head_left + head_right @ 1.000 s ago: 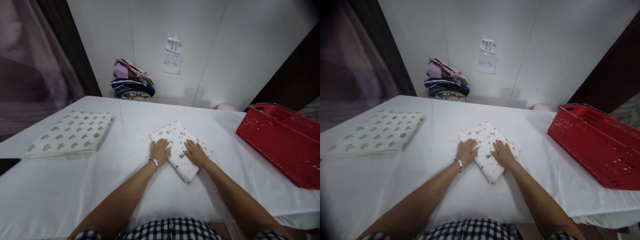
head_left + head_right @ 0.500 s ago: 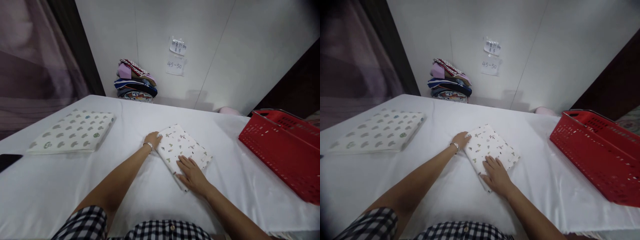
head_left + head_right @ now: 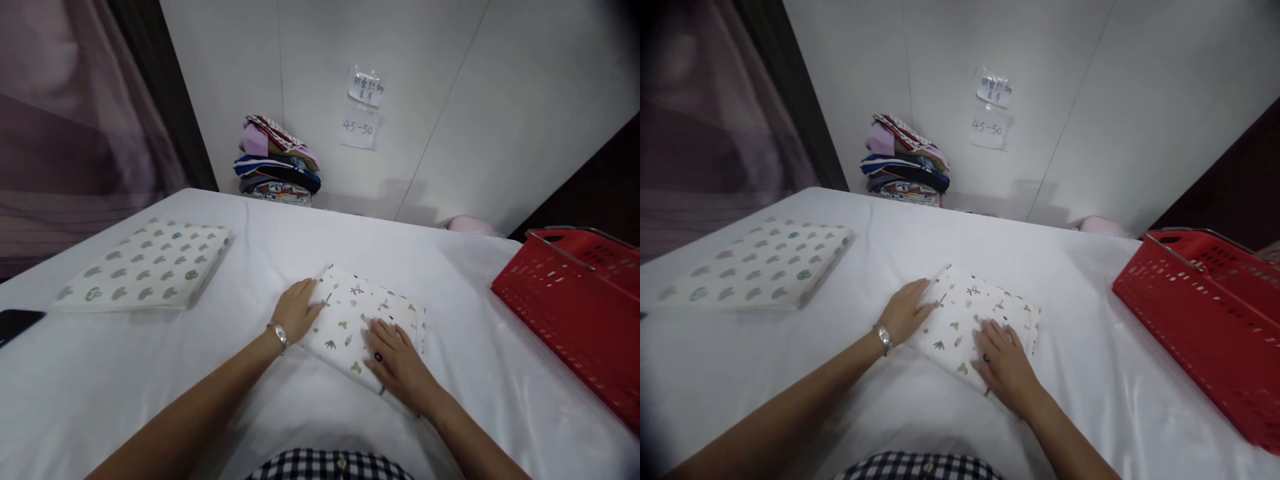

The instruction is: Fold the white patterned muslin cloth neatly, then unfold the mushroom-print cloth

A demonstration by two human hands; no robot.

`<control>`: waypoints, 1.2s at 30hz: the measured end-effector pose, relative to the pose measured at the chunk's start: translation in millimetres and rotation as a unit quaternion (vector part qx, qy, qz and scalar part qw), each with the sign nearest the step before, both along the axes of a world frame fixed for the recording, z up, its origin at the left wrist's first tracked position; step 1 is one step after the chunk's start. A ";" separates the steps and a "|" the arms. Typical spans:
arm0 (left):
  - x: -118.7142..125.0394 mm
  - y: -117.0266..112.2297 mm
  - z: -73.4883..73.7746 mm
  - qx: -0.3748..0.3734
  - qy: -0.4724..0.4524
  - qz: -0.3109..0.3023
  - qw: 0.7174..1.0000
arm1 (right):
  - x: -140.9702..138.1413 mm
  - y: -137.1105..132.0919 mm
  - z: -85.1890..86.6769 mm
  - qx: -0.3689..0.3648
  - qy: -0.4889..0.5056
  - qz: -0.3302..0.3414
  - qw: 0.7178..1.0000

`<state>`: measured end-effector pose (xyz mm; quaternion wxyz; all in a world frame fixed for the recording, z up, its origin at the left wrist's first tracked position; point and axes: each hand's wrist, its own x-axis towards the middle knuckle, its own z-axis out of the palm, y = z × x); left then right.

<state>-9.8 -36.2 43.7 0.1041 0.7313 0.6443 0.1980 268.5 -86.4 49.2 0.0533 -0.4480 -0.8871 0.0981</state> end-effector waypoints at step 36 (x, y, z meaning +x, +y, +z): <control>-6.1 2.8 1.9 -0.187 -0.088 0.115 0.972 | 44.6 94.0 -34.3 0.072 0.192 -0.234 0.950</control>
